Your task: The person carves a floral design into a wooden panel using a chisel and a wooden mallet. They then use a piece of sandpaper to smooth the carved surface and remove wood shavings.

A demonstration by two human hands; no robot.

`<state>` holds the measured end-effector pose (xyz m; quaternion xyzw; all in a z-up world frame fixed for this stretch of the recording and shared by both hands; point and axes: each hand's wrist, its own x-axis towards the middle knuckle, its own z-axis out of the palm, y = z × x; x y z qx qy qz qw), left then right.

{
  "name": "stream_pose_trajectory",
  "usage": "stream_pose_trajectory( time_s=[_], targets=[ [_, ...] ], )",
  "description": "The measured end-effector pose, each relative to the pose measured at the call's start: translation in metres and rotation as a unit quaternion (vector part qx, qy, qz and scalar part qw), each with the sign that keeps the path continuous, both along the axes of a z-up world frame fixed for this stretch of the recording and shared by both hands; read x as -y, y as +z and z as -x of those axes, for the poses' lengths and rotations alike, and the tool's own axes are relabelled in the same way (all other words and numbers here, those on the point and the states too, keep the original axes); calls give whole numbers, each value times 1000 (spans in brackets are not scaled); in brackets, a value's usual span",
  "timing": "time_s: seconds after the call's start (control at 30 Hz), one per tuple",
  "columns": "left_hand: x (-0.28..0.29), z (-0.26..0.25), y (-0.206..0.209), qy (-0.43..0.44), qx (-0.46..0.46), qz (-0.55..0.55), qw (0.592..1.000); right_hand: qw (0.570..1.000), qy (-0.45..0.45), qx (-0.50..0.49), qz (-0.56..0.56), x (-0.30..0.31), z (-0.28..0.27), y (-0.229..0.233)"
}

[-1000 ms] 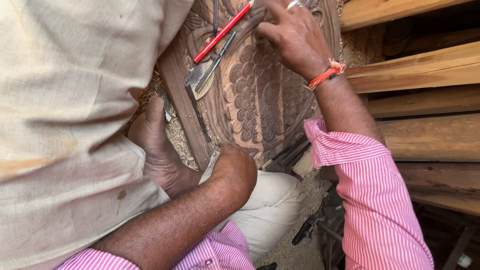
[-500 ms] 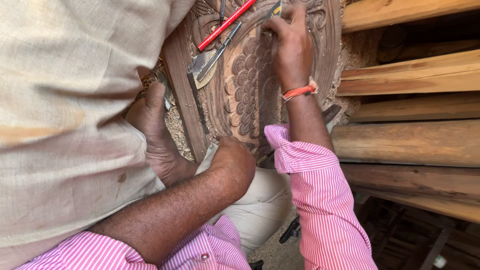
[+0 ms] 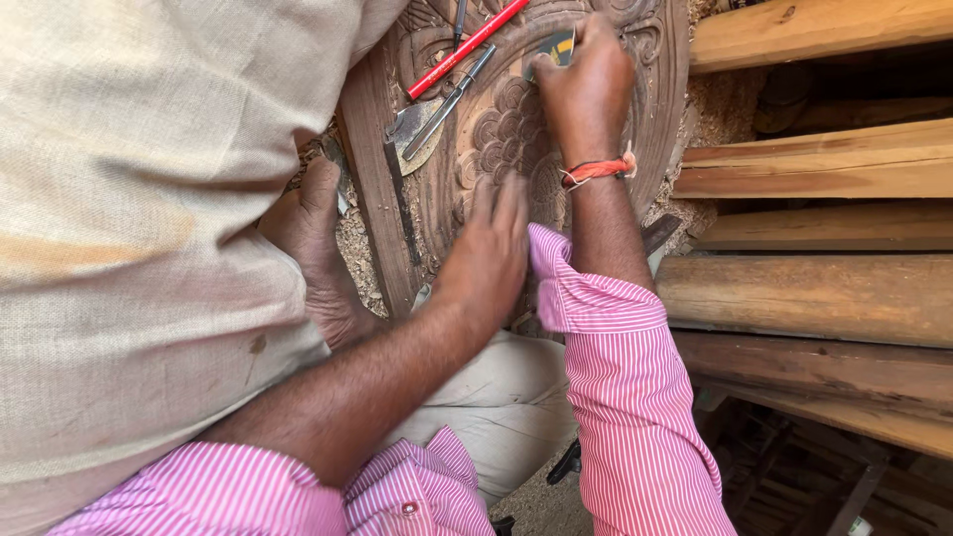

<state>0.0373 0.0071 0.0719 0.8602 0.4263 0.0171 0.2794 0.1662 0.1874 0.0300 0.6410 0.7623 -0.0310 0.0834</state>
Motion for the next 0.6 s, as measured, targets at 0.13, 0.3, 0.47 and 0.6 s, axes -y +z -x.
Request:
stream_pose_trajectory(
  time_s=[0.13, 0.3, 0.47, 0.6],
  targets=[
    [-16, -1, -32, -21, -99, -6, 995, 999, 36, 23, -13, -8, -4, -10],
    [-3, -9, -55, 1, -146, 9, 989, 991, 129, 20, -19, 4, -14, -11],
    [1, -23, -66, 34, -129, 3, 991, 974, 203, 54, -79, -7, -27, -18],
    [1, -18, -69, 31, -133, 8, 991, 973, 228, 14, 18, 1, -9, -7]
  ],
)
